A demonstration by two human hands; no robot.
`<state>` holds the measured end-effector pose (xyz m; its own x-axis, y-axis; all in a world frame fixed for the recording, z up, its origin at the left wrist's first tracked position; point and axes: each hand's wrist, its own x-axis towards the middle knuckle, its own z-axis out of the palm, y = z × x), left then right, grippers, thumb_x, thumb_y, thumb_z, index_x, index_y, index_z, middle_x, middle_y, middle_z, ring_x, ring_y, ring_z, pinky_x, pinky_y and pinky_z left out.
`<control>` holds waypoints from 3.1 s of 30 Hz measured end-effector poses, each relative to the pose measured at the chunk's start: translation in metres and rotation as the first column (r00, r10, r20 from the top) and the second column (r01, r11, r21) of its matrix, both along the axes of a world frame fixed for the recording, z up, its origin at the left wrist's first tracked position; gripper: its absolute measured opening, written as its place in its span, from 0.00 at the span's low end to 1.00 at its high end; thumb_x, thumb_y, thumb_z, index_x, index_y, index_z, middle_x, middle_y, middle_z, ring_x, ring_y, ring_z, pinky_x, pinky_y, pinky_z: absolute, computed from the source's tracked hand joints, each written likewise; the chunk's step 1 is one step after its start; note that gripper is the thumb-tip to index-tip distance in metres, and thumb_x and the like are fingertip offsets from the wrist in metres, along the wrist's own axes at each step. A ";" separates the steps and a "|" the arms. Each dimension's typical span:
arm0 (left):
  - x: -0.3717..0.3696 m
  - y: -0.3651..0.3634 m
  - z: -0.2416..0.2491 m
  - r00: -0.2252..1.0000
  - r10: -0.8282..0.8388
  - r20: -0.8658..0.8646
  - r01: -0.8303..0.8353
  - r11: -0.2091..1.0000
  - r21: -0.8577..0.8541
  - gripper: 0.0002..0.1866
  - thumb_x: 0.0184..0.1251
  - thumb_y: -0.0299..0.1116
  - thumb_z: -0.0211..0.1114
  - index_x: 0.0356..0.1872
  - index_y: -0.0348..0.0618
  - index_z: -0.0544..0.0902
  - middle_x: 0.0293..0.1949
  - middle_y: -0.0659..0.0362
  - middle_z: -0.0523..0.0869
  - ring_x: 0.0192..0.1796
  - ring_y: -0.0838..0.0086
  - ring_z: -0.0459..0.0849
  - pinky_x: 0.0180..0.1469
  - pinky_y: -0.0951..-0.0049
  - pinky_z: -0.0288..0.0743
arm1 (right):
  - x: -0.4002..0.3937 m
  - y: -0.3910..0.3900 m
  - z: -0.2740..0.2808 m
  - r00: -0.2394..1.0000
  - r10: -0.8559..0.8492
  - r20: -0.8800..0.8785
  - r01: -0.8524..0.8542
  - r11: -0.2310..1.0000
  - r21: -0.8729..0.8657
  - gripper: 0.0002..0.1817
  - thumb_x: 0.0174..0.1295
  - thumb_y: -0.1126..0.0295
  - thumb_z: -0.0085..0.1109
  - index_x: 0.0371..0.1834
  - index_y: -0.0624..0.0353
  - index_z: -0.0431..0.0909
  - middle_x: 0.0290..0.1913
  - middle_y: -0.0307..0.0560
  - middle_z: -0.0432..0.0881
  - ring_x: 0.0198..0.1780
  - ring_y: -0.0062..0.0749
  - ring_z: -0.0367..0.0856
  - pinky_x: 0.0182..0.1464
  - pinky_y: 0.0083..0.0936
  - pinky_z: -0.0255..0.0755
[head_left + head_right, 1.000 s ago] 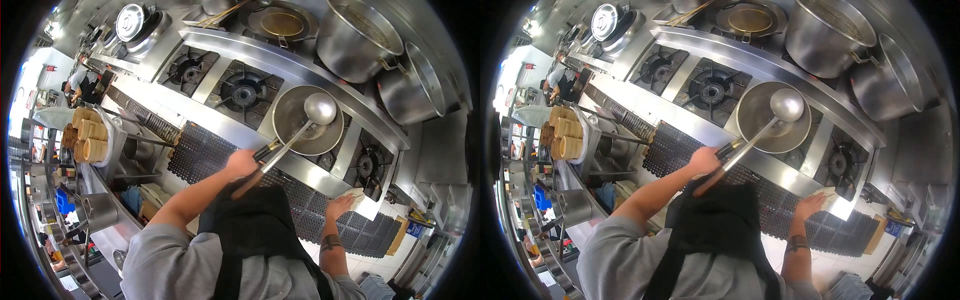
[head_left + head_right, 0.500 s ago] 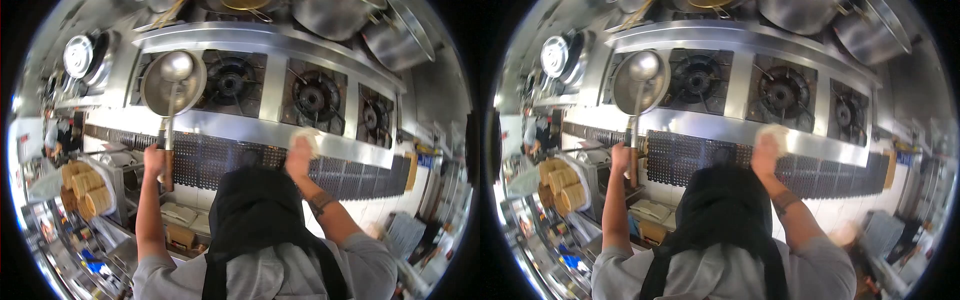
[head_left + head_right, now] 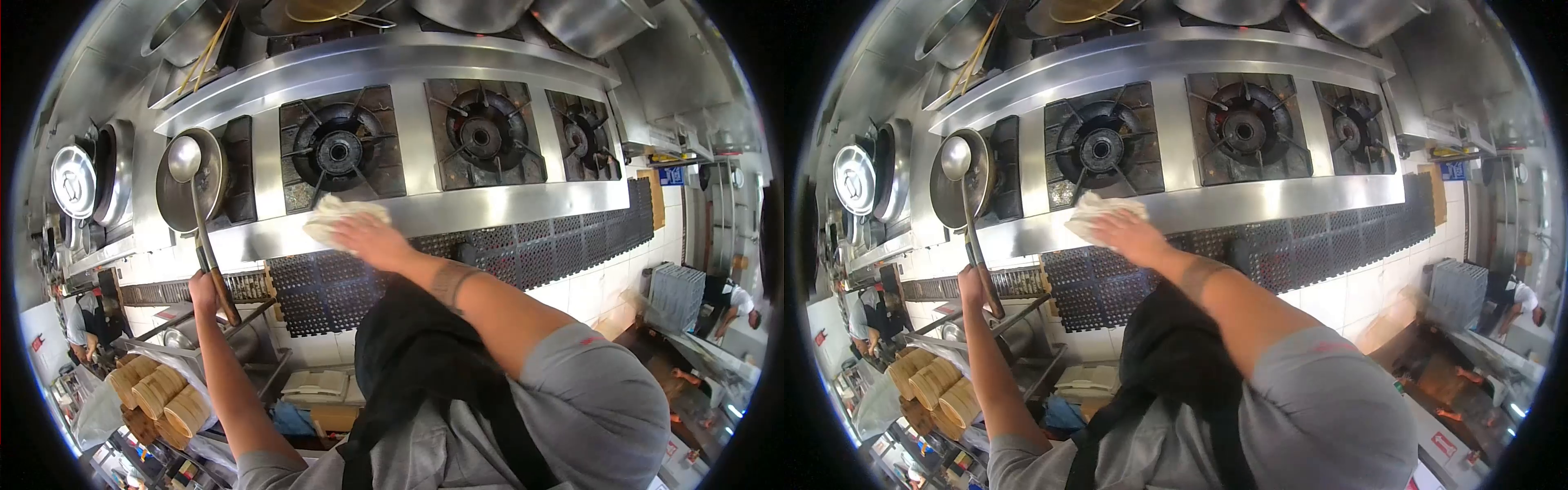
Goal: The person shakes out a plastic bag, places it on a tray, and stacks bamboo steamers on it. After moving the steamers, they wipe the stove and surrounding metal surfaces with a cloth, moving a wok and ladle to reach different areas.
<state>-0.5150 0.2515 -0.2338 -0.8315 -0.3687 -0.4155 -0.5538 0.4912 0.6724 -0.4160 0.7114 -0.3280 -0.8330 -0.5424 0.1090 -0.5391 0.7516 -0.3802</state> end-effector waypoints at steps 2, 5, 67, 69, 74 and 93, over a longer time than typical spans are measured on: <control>-0.007 -0.024 -0.015 0.989 -0.144 0.040 0.147 0.985 -0.090 0.11 0.65 0.27 0.58 0.35 0.26 0.84 0.27 0.56 0.84 0.31 0.75 0.78 0.35 0.68 0.72 | 0.035 0.047 0.014 0.983 -0.141 0.118 0.133 0.988 0.073 0.38 0.65 0.67 0.62 0.81 0.51 0.64 0.84 0.47 0.60 0.84 0.43 0.56 0.85 0.50 0.48; -0.007 -0.025 -0.004 0.985 -0.162 0.060 0.167 0.981 -0.096 0.12 0.65 0.27 0.60 0.39 0.26 0.85 0.29 0.57 0.85 0.34 0.74 0.77 0.39 0.67 0.73 | 0.104 0.111 0.006 0.873 -0.474 0.117 0.458 0.878 0.142 0.34 0.63 0.75 0.57 0.76 0.55 0.69 0.81 0.53 0.65 0.82 0.48 0.61 0.82 0.52 0.54; 0.288 0.026 -0.085 0.802 -0.397 0.447 0.442 0.897 0.003 0.16 0.63 0.34 0.67 0.50 0.40 0.89 0.46 0.43 0.91 0.54 0.49 0.89 0.58 0.58 0.80 | -0.071 0.102 0.031 0.980 -0.190 -0.065 0.201 0.950 0.238 0.20 0.64 0.77 0.54 0.58 0.52 0.85 0.67 0.47 0.81 0.66 0.45 0.79 0.69 0.40 0.75; 0.288 -0.019 -0.097 0.824 -0.412 0.388 0.437 0.899 0.025 0.15 0.63 0.32 0.68 0.49 0.40 0.89 0.45 0.44 0.92 0.51 0.54 0.90 0.54 0.60 0.81 | -0.050 0.110 0.040 0.910 -0.415 0.015 0.385 0.855 0.348 0.18 0.65 0.74 0.54 0.57 0.57 0.84 0.62 0.54 0.82 0.63 0.50 0.81 0.67 0.39 0.77; 0.288 -0.121 -0.128 0.726 -0.430 0.537 0.492 0.870 0.031 0.12 0.61 0.32 0.67 0.44 0.41 0.90 0.44 0.45 0.92 0.50 0.55 0.91 0.55 0.60 0.82 | 0.050 0.102 0.051 0.647 -0.641 0.413 0.241 0.686 0.686 0.13 0.56 0.75 0.58 0.40 0.68 0.87 0.44 0.65 0.86 0.52 0.61 0.85 0.60 0.49 0.79; 0.238 -0.139 -0.100 0.830 -0.313 0.461 0.233 0.947 0.222 0.13 0.65 0.29 0.66 0.49 0.41 0.89 0.40 0.47 0.92 0.44 0.61 0.91 0.49 0.63 0.82 | -0.168 -0.185 0.022 0.751 -0.622 0.223 0.507 0.759 0.410 0.15 0.61 0.66 0.63 0.44 0.64 0.90 0.62 0.65 0.80 0.58 0.52 0.85 0.56 0.42 0.83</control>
